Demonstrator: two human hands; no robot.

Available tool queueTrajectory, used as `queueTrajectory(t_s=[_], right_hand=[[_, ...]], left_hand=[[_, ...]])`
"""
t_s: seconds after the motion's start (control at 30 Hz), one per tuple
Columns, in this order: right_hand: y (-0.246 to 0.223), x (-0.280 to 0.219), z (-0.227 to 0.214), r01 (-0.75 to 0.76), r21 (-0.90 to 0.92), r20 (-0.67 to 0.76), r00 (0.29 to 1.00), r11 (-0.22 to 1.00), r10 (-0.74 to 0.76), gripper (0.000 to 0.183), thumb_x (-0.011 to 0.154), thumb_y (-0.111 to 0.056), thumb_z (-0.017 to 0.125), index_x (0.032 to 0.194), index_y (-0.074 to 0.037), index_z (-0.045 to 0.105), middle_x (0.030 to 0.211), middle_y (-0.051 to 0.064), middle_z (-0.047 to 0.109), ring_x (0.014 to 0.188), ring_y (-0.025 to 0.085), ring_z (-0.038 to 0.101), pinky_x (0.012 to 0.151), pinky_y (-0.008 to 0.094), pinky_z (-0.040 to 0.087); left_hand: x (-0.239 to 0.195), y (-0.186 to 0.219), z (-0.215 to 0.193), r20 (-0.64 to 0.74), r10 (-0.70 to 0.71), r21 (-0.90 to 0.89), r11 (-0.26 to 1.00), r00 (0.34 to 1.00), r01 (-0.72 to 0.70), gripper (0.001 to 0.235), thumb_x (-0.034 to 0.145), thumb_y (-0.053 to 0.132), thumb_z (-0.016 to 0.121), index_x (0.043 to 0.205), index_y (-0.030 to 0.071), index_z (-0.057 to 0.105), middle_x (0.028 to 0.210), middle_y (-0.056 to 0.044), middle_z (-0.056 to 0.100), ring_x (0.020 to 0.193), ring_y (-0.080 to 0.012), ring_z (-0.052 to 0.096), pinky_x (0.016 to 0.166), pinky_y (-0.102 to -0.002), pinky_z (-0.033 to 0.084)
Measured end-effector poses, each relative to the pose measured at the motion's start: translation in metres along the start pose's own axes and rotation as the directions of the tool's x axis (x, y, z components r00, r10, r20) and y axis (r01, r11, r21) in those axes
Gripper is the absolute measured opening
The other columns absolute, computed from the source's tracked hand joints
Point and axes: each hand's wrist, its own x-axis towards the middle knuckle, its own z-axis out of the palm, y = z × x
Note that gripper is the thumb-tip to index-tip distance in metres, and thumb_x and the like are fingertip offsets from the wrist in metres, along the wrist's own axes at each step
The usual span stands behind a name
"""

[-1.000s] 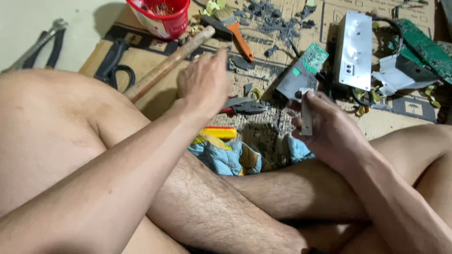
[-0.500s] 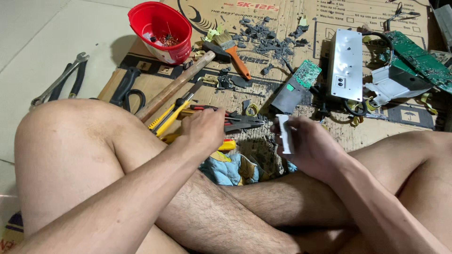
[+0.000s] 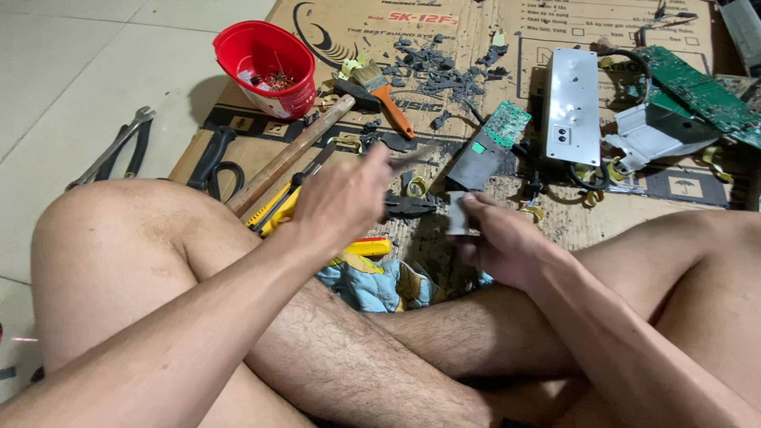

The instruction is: The person is sitting on the floor and using a knife to scrape and clean a small electronic component. They then use a brush to sweep away debris from the work area and continue scraping the component.

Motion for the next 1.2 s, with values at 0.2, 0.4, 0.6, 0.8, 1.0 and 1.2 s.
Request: queueTrajectory(t_s=[0.2,0.4,0.6,0.8,1.0,1.2], right_hand=[[0.016,0.051,-0.026,-0.013,0.239,-0.146,0.988,0.971,0.049,0.03,0.105,-0.024,0.044,0.135,-0.023,0.041,0.087,0.008,0.043,0.067,0.016,0.05,0.045,0.017,0.026],[-0.007,-0.001,0.0,-0.068,0.233,-0.084,0.992,0.97,0.089,0.018,0.092,-0.017,0.049,0.109,-0.012,0.048,0.08,-0.001,0.04,0.064,0.016,0.048,0.045,0.017,0.024],[-0.011,-0.007,-0.005,-0.014,0.213,-0.082,0.996,0.977,0.032,0.043,0.092,-0.016,0.05,0.135,-0.014,0.051,0.091,0.002,0.046,0.077,0.019,0.049,0.055,0.025,0.034],[-0.022,-0.036,0.009,-0.034,0.151,0.139,0.99,0.988,0.013,0.056,0.093,-0.012,0.047,0.149,-0.013,0.042,0.108,0.008,0.047,0.095,0.021,0.049,0.069,0.027,0.042],[-0.021,-0.038,0.019,-0.135,0.009,0.061,0.989,0.991,0.134,0.033,0.095,-0.015,0.05,0.127,-0.012,0.055,0.096,0.003,0.045,0.091,0.022,0.05,0.073,0.032,0.039],[-0.006,-0.008,0.017,-0.161,-0.081,0.014,0.987,0.984,0.162,0.019,0.096,-0.019,0.056,0.106,-0.004,0.062,0.086,0.004,0.049,0.083,0.021,0.052,0.068,0.033,0.042]], left_hand=[[-0.009,-0.025,0.03,0.508,-0.022,0.183,0.98,0.861,-0.083,0.059,0.079,0.044,0.075,0.128,0.017,0.056,0.114,-0.022,0.069,0.113,-0.0435,0.067,0.092,-0.057,0.055],[0.015,-0.032,0.03,0.229,-0.061,0.358,0.933,0.971,-0.026,0.017,0.092,0.024,0.062,0.105,0.016,0.069,0.089,-0.015,0.074,0.092,-0.0386,0.075,0.078,-0.052,0.06],[0.016,-0.019,0.025,0.114,-0.068,0.129,0.99,0.991,0.053,0.044,0.09,0.017,0.07,0.131,0.007,0.058,0.118,-0.025,0.065,0.087,-0.0382,0.074,0.072,-0.055,0.062],[0.026,-0.015,0.014,0.25,-0.149,0.233,0.968,0.957,0.09,0.062,0.093,0.019,0.072,0.15,0.013,0.047,0.148,-0.031,0.043,0.083,-0.0274,0.072,0.073,-0.049,0.062],[0.025,-0.028,0.008,0.018,-0.219,0.034,0.975,0.976,0.218,0.045,0.096,0.019,0.068,0.132,-0.006,0.059,0.125,-0.033,0.052,0.085,-0.039,0.072,0.071,-0.051,0.062],[0.005,-0.01,0.039,0.352,-0.185,0.019,0.981,0.917,0.191,0.041,0.098,0.039,0.042,0.111,0.016,0.073,0.115,-0.019,0.072,0.114,-0.0434,0.067,0.1,-0.058,0.05]])
